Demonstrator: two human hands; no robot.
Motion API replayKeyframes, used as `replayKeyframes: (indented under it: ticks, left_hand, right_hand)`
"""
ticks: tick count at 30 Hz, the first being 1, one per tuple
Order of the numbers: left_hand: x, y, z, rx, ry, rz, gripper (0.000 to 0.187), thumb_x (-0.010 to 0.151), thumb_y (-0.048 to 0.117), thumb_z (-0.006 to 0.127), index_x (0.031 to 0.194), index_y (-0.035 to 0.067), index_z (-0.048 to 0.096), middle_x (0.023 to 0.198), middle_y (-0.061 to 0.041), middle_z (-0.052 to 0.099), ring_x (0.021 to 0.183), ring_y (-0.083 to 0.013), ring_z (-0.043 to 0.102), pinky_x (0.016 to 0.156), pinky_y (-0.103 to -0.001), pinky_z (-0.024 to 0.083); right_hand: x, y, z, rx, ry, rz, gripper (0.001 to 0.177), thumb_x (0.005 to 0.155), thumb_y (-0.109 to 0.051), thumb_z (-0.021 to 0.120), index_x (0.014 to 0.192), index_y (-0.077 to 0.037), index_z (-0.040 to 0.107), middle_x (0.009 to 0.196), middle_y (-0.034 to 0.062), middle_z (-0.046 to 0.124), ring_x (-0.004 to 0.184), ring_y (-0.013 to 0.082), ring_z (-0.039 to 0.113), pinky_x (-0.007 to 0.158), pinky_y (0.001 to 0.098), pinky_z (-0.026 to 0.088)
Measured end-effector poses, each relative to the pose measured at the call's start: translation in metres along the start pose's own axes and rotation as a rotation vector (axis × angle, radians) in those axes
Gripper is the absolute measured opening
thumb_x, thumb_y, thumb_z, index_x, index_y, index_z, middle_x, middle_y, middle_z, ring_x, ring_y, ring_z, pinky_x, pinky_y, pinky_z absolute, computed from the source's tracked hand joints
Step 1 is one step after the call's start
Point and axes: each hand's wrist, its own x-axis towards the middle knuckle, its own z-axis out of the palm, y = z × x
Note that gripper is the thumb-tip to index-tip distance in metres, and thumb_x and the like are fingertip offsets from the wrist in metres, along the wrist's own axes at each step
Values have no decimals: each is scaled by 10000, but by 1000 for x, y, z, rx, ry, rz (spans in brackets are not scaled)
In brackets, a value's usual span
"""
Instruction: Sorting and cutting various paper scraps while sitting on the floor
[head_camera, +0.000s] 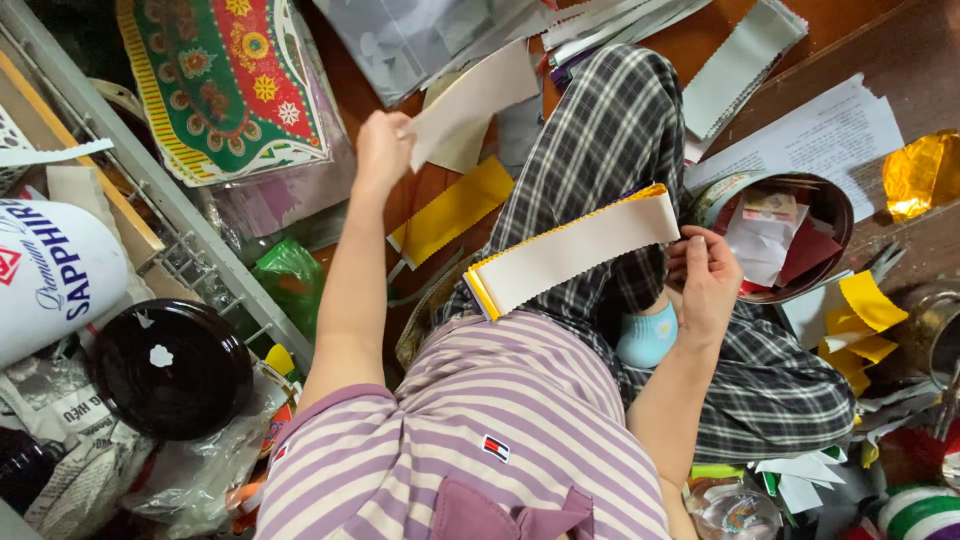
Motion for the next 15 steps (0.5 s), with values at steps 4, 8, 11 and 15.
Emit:
replayKeyframes:
  ticks: [4, 8, 11, 15]
  left_hand:
    - [-30, 84, -86, -174, -15, 13, 184, 833, 134, 670, 1006, 148, 733, 944, -128, 717, 967, -369, 661, 801, -478, 519]
    - [-8, 63, -60, -703, -92, -80, 204, 865, 24, 645, 1059, 64, 696, 939, -91, 691, 771, -126, 651, 612, -288, 592]
    - [-6, 62, -48, -802, -147, -103, 205, 875, 11, 657, 1077, 30, 683, 946, -80, 674, 757, -126, 646, 584, -268, 584]
    - [-23, 51, -55, -618, -312, -147, 209, 825, 30, 643, 1003, 116, 709, 872, 31, 667, 783, -76, 583, 669, -234, 501]
  right_hand:
    - [-1, -7, 2, 17, 37, -34, 171, 1072, -149, 498, 1110, -75, 648, 799, 89, 663, 625, 104, 640, 518, 156, 517]
    - [-3, -5, 3, 60, 38, -44, 158, 1062, -152, 525, 1110, -66, 648, 793, 94, 662, 628, 110, 643, 521, 157, 517]
    - [-4, -5, 1, 65, 31, -38, 154, 1057, -159, 536, 1106, -60, 644, 791, 94, 661, 627, 109, 640, 525, 152, 516]
    - [-2, 3, -3, 64, 18, -21, 164, 1059, -170, 533, 1118, -58, 638, 793, 93, 660, 633, 110, 644, 526, 151, 519]
